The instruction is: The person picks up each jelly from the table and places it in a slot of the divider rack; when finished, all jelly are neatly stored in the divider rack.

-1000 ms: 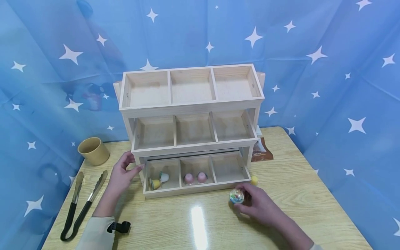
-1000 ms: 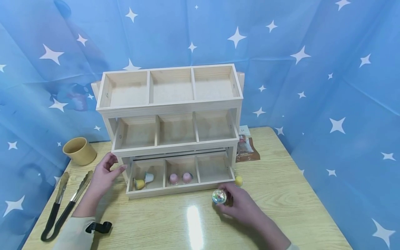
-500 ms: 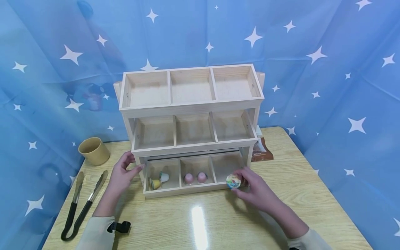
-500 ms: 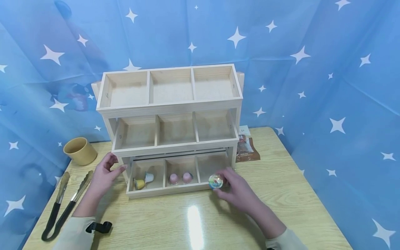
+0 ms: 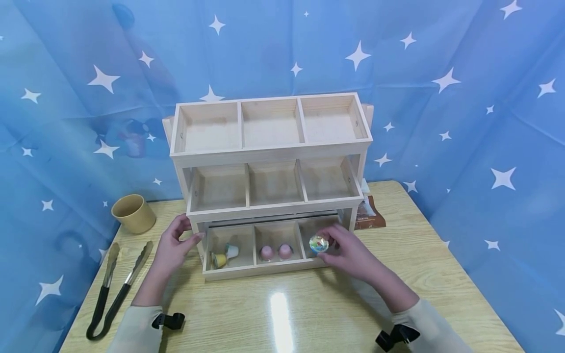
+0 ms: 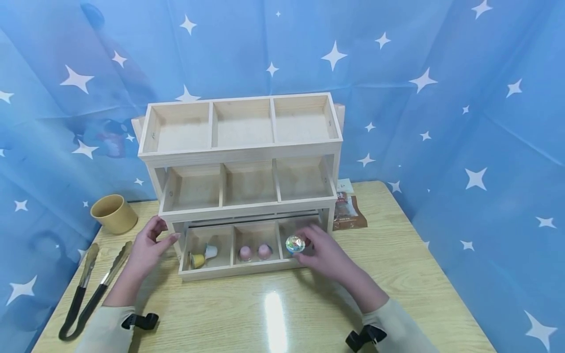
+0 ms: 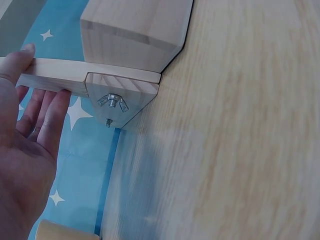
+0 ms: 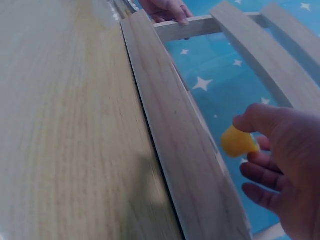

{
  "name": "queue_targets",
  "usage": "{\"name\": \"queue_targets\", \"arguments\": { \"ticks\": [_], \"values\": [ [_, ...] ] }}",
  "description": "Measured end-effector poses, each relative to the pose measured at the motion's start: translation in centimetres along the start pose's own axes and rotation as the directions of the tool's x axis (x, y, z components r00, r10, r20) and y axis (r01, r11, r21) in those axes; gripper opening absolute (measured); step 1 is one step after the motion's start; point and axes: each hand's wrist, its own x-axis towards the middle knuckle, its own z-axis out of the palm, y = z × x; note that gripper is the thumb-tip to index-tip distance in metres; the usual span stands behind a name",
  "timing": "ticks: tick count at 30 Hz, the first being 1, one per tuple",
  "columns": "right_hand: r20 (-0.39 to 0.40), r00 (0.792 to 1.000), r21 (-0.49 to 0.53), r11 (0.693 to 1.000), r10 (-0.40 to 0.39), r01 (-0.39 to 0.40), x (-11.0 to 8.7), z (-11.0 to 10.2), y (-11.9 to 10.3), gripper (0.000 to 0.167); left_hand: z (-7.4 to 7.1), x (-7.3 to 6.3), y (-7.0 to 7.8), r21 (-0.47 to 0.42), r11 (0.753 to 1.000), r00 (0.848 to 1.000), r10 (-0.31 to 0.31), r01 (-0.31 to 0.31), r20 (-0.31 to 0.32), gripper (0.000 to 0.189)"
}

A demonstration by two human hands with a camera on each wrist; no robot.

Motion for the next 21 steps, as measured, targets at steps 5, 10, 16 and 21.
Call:
{"name": "queue_targets", "arguments": {
  "ticks": [5, 10, 16, 21],
  "values": [
    [0.062, 0.997, 0.023, 0.998, 0.053, -0.054, 1.2, 0.0, 0.4, 0.044, -0.1, 0.0, -0.1, 0.004, 1.0, 1.0, -0.002, 0.002, 0.003, 0.056],
    [0.118, 0.992, 0.059, 0.997, 0.052, -0.059, 2.2, 0.0, 1.1, 0.045, 0.0, 0.0, 0.1, 0.01, 1.0, 1.0, -0.011, 0.011, 0.001, 0.056],
    [0.176, 0.982, 0.017, 0.997, 0.069, -0.073, 3.0, 0.1, 1.5, 0.043, -0.1, 0.1, 0.0, 0.017, 1.0, 1.0, -0.02, 0.02, -0.003, 0.055],
    [0.204, 0.977, -0.028, 0.998, 0.066, -0.062, 3.4, 0.2, 1.6, 0.043, -0.1, 0.1, -0.1, 0.033, 0.999, 1.0, -0.018, 0.018, -0.001, 0.056]
  ]
}}
